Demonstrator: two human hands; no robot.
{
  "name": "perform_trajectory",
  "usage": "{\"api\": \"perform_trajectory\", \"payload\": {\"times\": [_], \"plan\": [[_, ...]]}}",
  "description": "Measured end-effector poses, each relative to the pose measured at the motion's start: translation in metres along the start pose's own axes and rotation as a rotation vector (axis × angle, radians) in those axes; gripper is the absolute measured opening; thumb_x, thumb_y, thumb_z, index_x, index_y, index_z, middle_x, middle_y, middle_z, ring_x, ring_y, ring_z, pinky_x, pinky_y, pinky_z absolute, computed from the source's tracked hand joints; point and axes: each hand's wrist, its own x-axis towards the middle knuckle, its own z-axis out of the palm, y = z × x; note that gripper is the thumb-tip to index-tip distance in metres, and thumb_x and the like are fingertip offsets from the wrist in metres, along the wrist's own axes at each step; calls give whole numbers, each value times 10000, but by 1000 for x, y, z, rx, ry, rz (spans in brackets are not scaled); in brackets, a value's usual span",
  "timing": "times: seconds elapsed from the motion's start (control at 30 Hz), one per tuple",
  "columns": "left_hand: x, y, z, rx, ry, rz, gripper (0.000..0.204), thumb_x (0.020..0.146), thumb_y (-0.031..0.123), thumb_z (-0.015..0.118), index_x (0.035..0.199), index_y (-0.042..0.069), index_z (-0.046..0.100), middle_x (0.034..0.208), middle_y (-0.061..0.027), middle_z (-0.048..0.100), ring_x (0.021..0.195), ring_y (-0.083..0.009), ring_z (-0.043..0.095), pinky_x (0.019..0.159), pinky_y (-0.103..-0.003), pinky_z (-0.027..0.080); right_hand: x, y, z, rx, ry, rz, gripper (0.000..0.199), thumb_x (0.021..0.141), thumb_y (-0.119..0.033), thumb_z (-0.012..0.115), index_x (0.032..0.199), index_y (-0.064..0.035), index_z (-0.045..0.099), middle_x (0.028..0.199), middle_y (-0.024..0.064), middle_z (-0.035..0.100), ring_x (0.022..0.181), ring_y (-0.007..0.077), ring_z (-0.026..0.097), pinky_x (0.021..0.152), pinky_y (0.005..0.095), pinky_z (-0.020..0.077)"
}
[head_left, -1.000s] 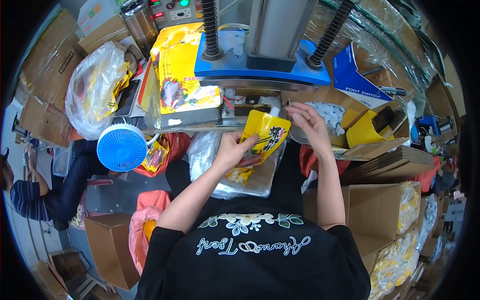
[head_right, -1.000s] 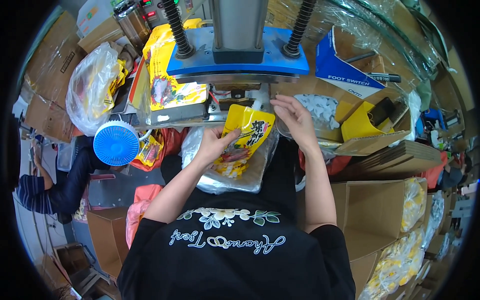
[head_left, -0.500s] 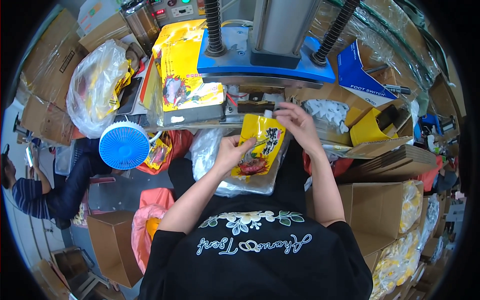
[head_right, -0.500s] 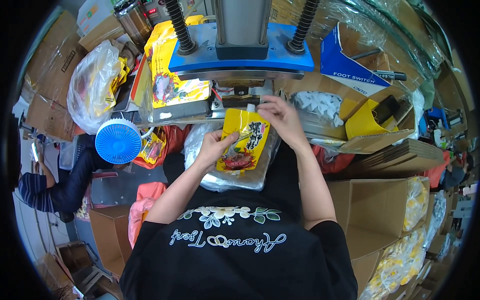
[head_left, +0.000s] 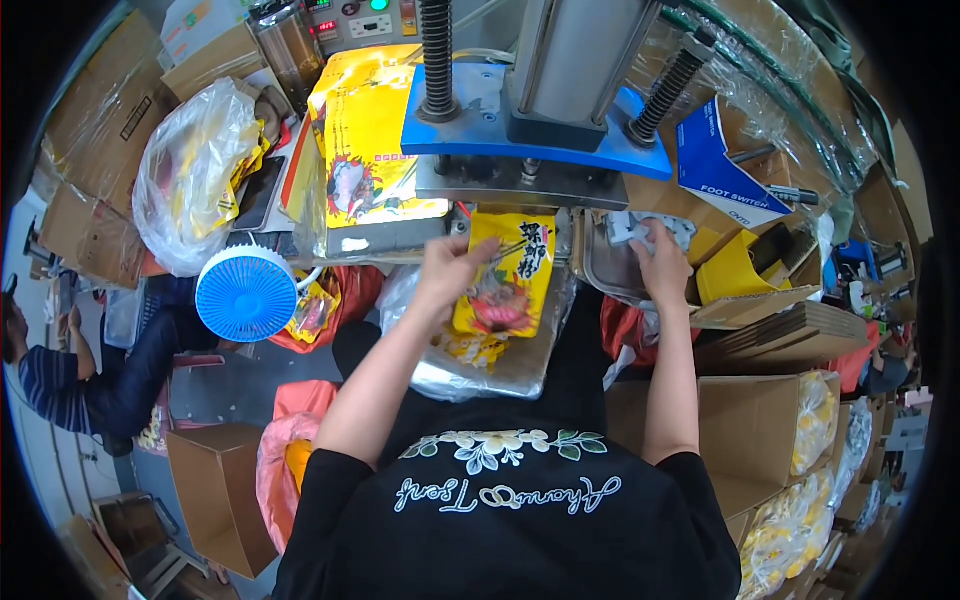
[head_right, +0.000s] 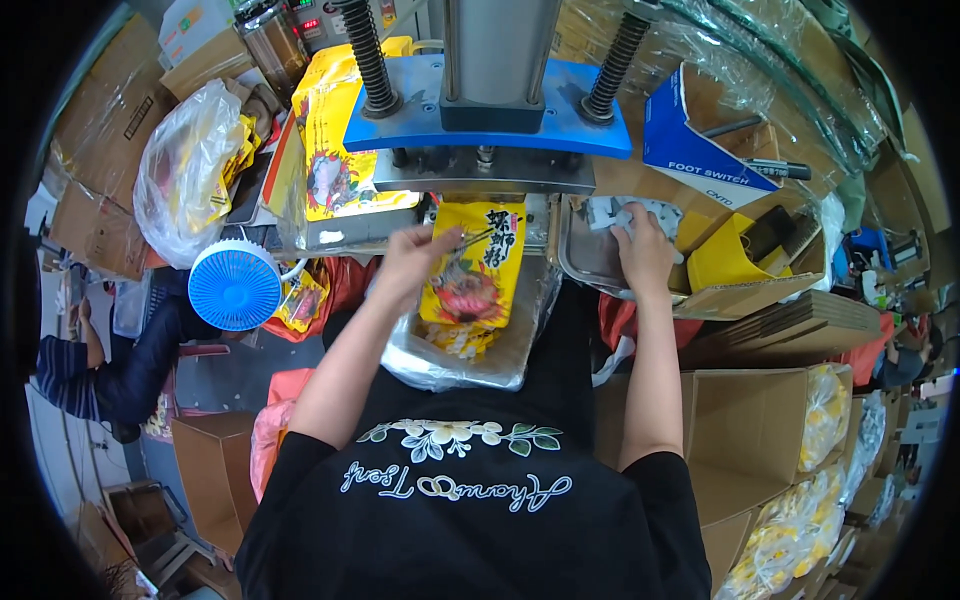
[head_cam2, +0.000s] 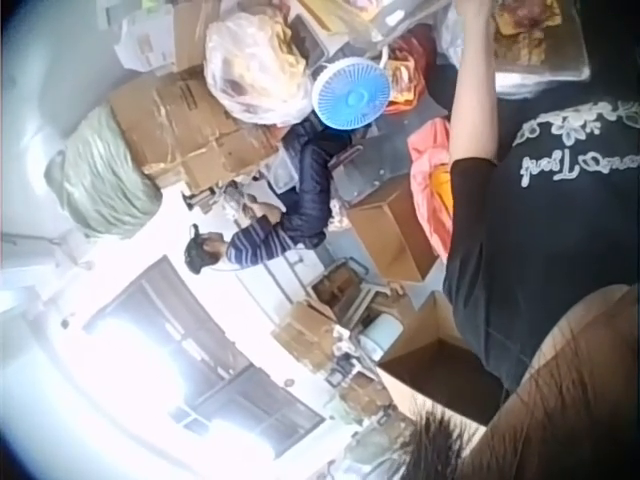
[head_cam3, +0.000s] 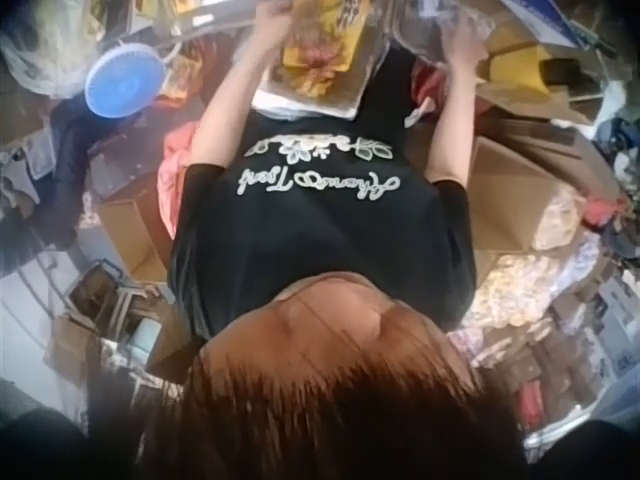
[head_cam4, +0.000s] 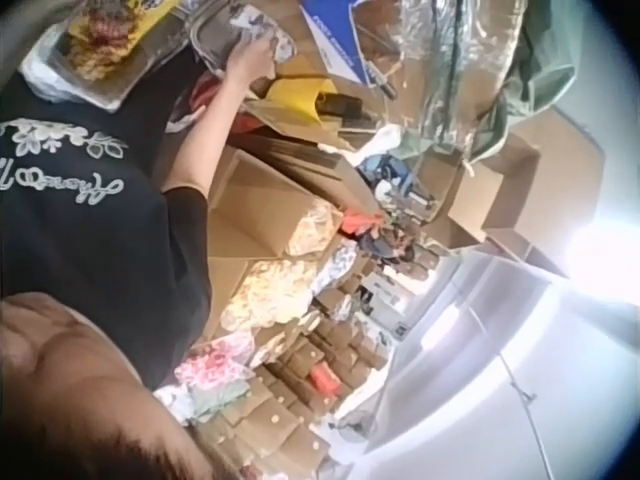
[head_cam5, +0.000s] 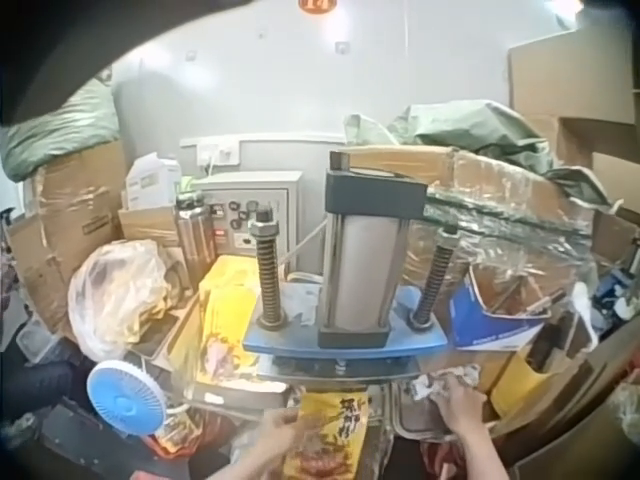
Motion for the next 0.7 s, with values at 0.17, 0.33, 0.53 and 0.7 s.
{"api": "perform_trajectory", "payload": {"times": [0.17, 0.33, 0.53, 0.7], "plan": [[20, 3, -70, 1061, 482, 702, 485, 857, 274, 692, 1269, 57, 557, 1265, -163, 574, 1196, -296, 518, 1027, -418, 352, 3, 8, 1, 59, -8, -40, 204, 825, -127, 675, 994, -64, 578, 898, 103, 650, 800, 283, 637, 695, 365, 480], [-19, -17, -88, 1147, 478, 755, 328, 809, 175, 709, 1124, 110, 645, 1169, -73, 619, 1202, -269, 520, 1118, -510, 185, -6, 9, -7, 510, -9, 90, 208, 837, -75, 657, 1039, -66, 611, 833, 18, 592, 722, 104, 522, 658, 242, 431], [-48, 6, -57, 421, 243, 484, 80, 817, -2, 697, 875, -43, 660, 749, -26, 591, 690, -57, 511, 609, -209, 399, -17, -65, -33, 744, -204, -15, 215, 843, -81, 648, 1058, -69, 645, 924, 10, 627, 887, 113, 565, 771, 270, 453], [-65, -24, -28, 414, 122, 326, 109, 814, 43, 708, 887, -34, 685, 721, -43, 617, 706, -87, 562, 651, -239, 435, -25, -124, -41, 739, -410, -325, 229, 805, -81, 702, 1028, -39, 672, 925, 41, 636, 868, 137, 571, 779, 283, 457]]}}
